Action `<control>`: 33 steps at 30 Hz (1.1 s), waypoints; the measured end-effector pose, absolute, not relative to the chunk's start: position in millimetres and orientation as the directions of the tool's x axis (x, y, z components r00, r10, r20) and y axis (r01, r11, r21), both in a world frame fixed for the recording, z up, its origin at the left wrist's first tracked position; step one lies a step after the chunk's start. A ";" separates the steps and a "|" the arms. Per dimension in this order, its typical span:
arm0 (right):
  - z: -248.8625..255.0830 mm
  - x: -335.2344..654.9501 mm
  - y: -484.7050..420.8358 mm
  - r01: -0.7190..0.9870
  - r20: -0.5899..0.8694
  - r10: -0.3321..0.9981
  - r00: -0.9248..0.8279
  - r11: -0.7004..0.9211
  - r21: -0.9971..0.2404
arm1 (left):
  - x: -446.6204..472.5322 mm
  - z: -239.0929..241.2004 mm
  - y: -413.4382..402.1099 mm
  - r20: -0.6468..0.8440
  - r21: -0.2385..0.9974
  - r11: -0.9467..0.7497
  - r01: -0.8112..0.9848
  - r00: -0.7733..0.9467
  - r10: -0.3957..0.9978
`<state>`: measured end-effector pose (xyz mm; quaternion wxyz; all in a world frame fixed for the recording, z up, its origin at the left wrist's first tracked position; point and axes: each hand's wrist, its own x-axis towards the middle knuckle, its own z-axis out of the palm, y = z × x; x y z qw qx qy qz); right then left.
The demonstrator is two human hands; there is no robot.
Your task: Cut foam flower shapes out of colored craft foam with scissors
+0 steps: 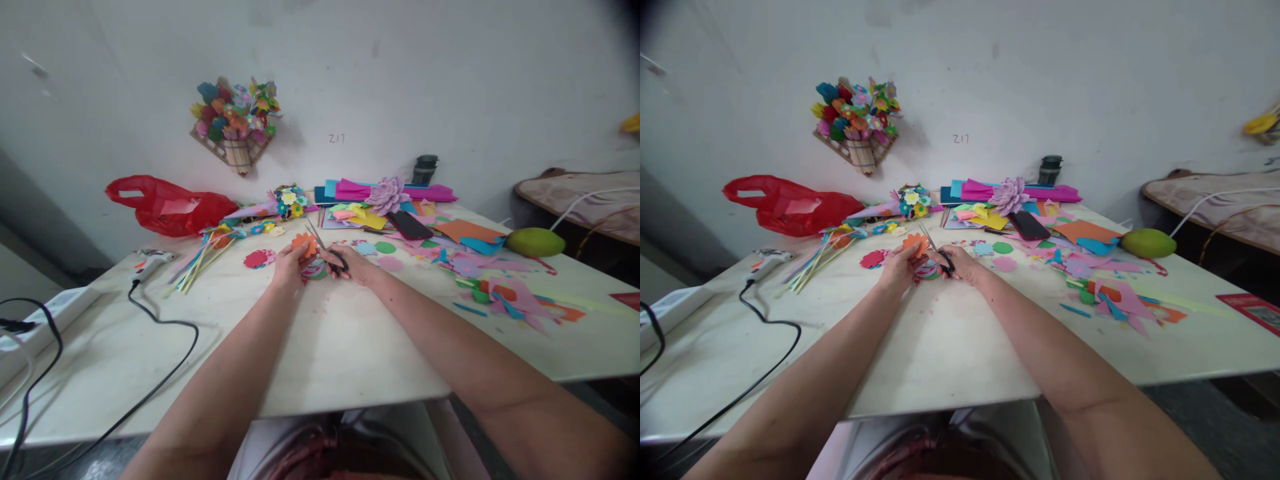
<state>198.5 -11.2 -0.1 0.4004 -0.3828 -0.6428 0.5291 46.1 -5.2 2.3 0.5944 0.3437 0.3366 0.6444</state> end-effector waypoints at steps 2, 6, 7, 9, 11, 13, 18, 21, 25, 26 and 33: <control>-0.9 198.3 -10.4 0.065 0.111 0.918 -0.381 0.146 -0.987 | 47.2 3.2 -5.9 0.027 0.837 -0.053 -0.544 -0.055 0.998; -0.9 197.7 -10.9 0.045 0.108 0.917 -0.384 0.136 -0.990 | 48.7 3.3 -6.6 0.009 0.836 -0.031 -0.548 -0.043 0.999; -0.7 197.6 -11.2 0.041 0.109 0.916 -0.385 0.135 -0.990 | 48.9 3.1 -6.5 0.005 0.837 -0.027 -0.547 -0.041 0.999; -0.5 197.4 -11.5 0.036 0.112 0.918 -0.381 0.136 -0.990 | 49.1 2.5 -6.1 0.001 0.837 -0.022 -0.546 -0.038 0.999; -0.7 197.3 -11.1 0.028 0.118 0.918 -0.379 0.139 -0.990 | 49.2 2.3 -5.8 0.001 0.836 -0.020 -0.549 -0.034 0.999; -1.4 197.3 -10.3 0.020 0.122 0.918 -0.378 0.140 -0.990 | 49.5 2.4 -5.5 0.001 0.834 -0.019 -0.552 -0.034 0.999; -2.0 197.3 -9.6 0.029 0.125 0.917 -0.379 0.146 -0.989 | 50.3 2.3 -5.2 -0.009 0.833 -0.017 -0.554 -0.043 0.999; -0.5 197.4 -11.4 0.040 0.129 0.913 -0.387 0.157 -0.987 | 49.7 1.0 -5.1 0.008 0.839 -0.028 -0.543 -0.038 0.999; 2.3 198.6 -13.6 0.074 0.112 0.905 -0.410 0.156 -0.985 | 46.2 -0.6 -3.9 0.056 0.860 -0.071 -0.505 -0.045 0.997; 2.8 199.4 -13.5 0.081 0.106 0.903 -0.416 0.152 -0.985 | 44.9 -0.7 -3.4 0.068 0.865 -0.084 -0.494 -0.050 0.996; 1.9 206.1 -8.8 0.091 0.127 0.906 -0.404 0.178 -0.980 | 36.5 -1.2 0.3 0.148 0.900 -0.125 -0.417 0.022 0.989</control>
